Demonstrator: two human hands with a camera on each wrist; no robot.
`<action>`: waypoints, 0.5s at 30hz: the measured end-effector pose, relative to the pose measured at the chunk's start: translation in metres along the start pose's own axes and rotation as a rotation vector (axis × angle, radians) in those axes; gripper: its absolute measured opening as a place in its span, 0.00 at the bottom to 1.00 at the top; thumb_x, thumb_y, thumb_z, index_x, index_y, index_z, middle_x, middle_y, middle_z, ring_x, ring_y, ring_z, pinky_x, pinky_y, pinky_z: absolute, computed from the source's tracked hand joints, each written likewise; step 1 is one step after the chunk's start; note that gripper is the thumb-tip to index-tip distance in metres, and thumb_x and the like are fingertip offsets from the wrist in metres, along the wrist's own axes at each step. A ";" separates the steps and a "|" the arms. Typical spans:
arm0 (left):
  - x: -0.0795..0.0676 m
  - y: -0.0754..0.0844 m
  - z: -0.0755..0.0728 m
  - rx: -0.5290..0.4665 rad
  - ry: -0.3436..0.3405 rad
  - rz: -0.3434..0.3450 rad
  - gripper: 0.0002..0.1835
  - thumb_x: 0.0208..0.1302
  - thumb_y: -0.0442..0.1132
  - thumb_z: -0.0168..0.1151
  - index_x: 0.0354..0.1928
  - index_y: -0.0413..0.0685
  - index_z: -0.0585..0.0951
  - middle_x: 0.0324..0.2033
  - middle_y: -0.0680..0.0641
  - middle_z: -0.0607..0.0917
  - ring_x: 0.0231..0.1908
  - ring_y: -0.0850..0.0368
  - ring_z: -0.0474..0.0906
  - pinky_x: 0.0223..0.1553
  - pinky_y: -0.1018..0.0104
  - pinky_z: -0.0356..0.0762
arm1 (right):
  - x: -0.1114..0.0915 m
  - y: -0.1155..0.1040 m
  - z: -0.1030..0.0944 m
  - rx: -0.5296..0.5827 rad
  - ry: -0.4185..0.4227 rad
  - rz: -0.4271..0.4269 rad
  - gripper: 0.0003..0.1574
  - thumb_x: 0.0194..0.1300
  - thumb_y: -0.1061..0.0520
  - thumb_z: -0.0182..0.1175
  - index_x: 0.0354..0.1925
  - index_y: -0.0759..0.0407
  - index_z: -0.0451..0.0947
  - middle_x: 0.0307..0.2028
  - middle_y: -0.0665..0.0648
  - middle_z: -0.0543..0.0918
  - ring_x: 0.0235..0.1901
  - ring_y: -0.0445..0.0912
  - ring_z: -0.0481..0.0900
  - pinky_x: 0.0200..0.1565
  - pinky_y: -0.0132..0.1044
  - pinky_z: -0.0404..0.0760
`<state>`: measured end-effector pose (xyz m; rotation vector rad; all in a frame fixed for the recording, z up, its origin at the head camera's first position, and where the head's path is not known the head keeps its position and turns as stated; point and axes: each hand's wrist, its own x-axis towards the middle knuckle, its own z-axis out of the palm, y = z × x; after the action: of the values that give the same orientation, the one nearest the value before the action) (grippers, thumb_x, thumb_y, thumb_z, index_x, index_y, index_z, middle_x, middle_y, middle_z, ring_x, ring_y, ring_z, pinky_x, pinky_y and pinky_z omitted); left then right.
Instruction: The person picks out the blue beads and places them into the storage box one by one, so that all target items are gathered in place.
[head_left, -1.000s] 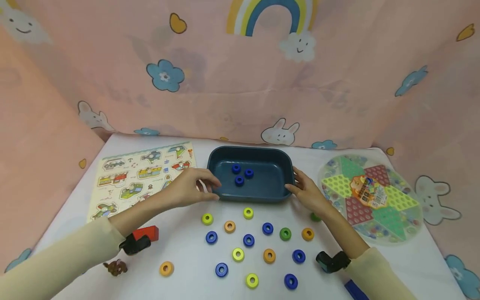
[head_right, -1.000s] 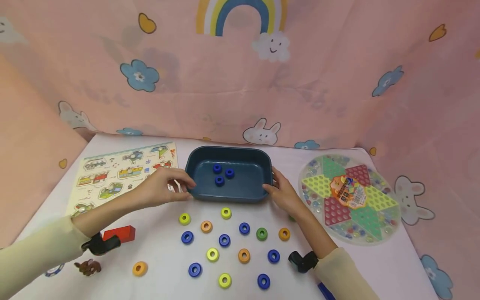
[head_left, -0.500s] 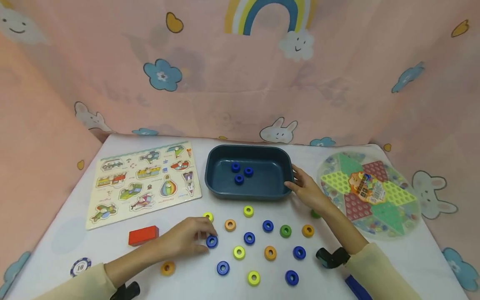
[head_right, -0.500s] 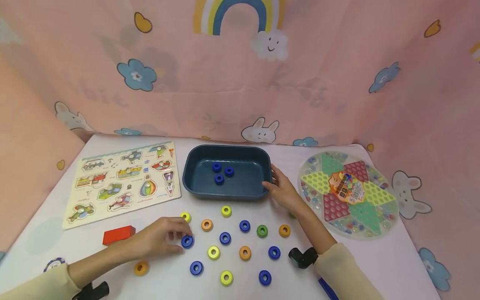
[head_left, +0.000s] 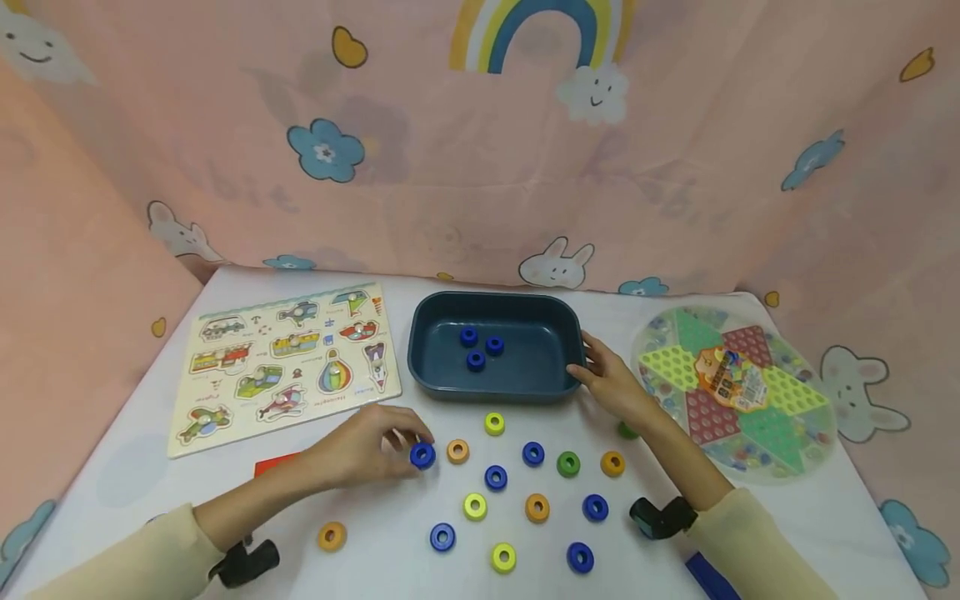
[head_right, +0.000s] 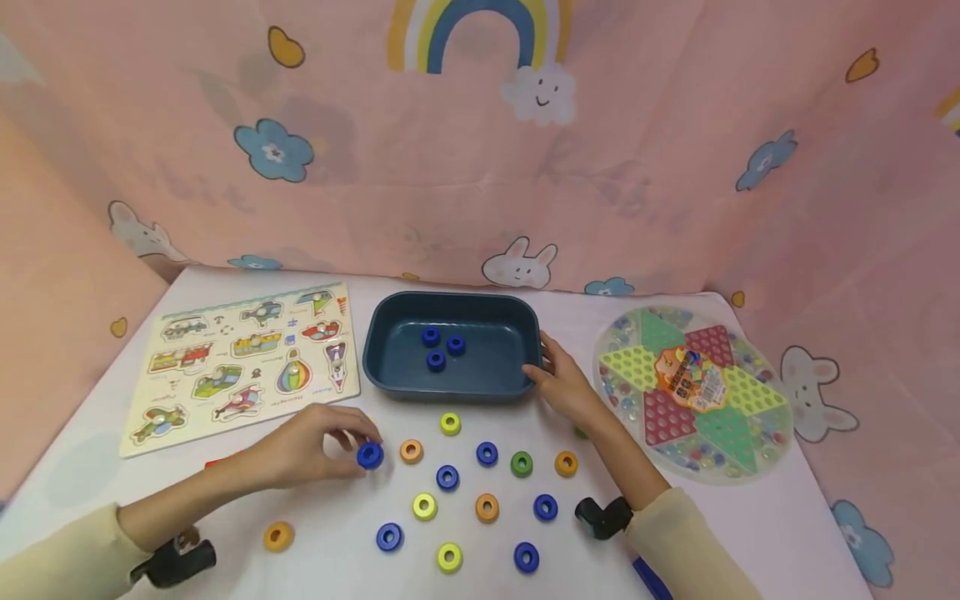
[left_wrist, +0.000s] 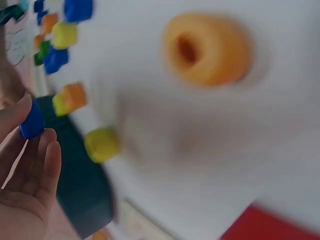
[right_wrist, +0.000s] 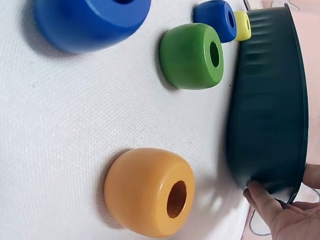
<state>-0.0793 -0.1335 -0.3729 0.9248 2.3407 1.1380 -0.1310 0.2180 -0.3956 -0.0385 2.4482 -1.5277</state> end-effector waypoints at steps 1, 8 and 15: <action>0.005 0.004 -0.007 0.000 0.017 0.006 0.17 0.46 0.33 0.72 0.42 0.51 0.83 0.38 0.61 0.81 0.36 0.63 0.76 0.40 0.67 0.76 | 0.000 0.000 0.000 0.002 -0.001 0.002 0.40 0.69 0.61 0.50 0.71 0.63 0.42 0.65 0.70 0.57 0.61 0.63 0.60 0.57 0.52 0.65; 0.058 0.022 -0.048 0.023 0.098 0.033 0.18 0.46 0.35 0.73 0.42 0.47 0.83 0.37 0.55 0.82 0.36 0.56 0.78 0.37 0.67 0.77 | 0.000 0.001 -0.003 0.004 -0.001 0.008 0.40 0.69 0.61 0.50 0.71 0.62 0.42 0.64 0.70 0.59 0.61 0.62 0.61 0.57 0.51 0.65; 0.118 0.020 -0.065 0.104 0.093 0.044 0.18 0.45 0.32 0.74 0.42 0.40 0.83 0.37 0.50 0.83 0.36 0.54 0.78 0.37 0.67 0.77 | 0.000 -0.001 -0.001 0.017 -0.005 0.009 0.40 0.69 0.61 0.51 0.71 0.62 0.43 0.65 0.70 0.57 0.61 0.62 0.61 0.56 0.52 0.66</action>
<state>-0.1929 -0.0776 -0.3234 0.9835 2.4862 1.1074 -0.1314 0.2183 -0.3948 -0.0282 2.4276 -1.5425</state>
